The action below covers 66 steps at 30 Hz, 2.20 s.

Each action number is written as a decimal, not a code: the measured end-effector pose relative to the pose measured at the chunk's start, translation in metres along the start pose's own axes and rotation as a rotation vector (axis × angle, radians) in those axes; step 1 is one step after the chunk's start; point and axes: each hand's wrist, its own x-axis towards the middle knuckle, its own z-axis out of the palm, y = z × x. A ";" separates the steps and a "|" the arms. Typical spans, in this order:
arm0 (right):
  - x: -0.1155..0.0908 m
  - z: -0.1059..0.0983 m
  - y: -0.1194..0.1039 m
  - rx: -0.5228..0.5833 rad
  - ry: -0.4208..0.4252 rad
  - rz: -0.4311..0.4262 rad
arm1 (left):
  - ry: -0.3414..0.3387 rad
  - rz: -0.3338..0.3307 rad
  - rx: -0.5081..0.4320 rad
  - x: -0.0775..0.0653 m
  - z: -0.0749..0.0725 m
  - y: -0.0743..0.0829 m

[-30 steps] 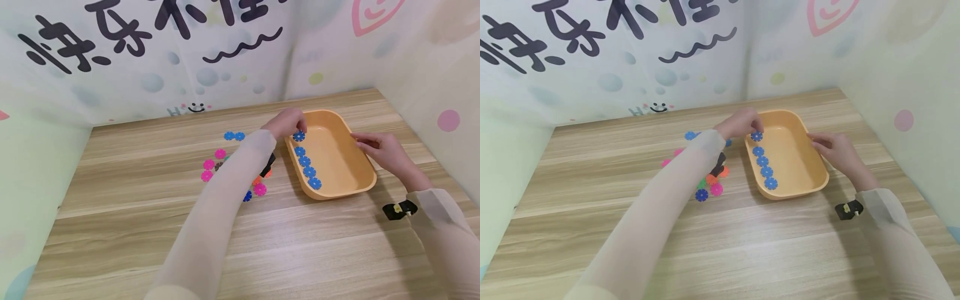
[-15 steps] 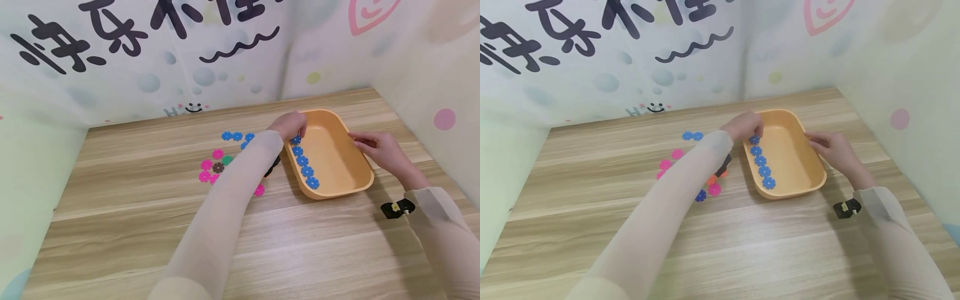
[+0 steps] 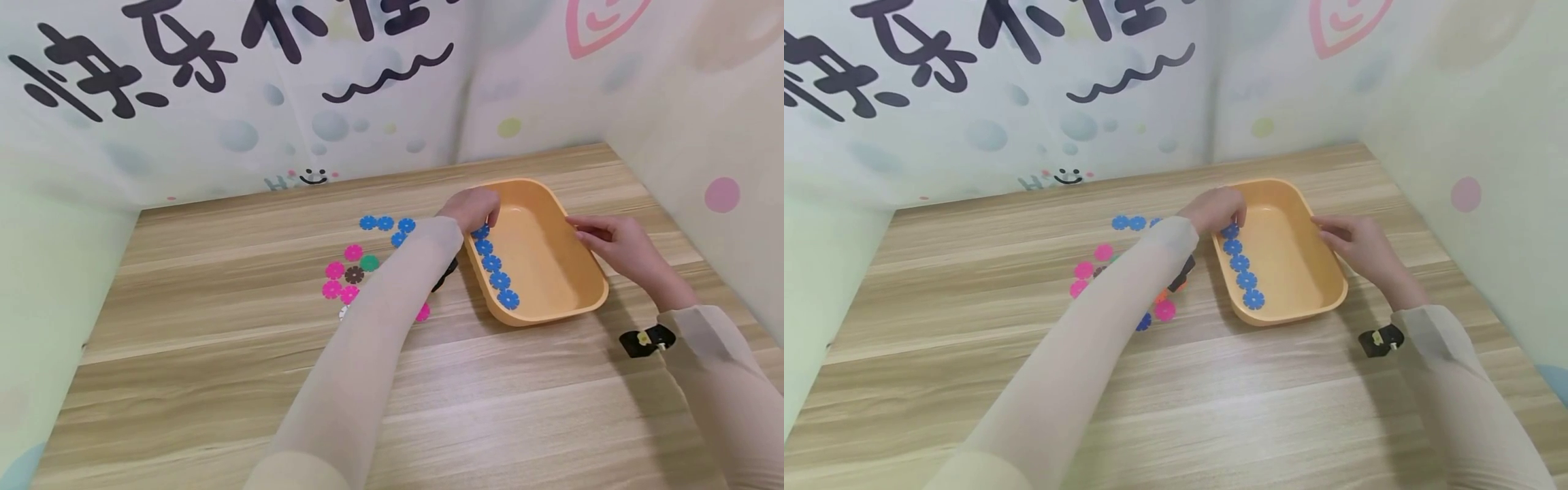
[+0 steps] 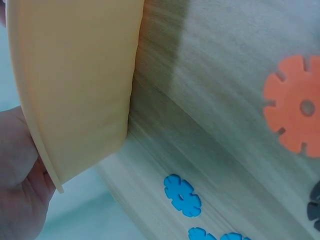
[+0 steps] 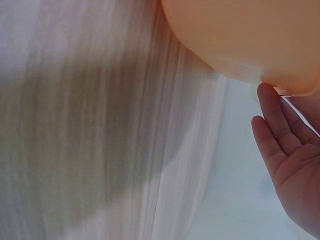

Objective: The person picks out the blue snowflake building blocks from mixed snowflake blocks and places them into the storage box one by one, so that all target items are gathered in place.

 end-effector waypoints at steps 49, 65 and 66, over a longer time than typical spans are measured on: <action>-0.001 0.002 -0.002 -0.011 -0.006 0.010 | 0.216 0.139 -0.590 -0.046 -0.007 -0.043; -0.001 0.002 -0.001 0.009 0.015 0.000 | 0.175 -0.076 -0.729 -0.067 0.025 -0.090; 0.000 0.002 -0.001 0.008 0.014 0.001 | 0.165 -0.084 -0.718 -0.066 0.027 -0.091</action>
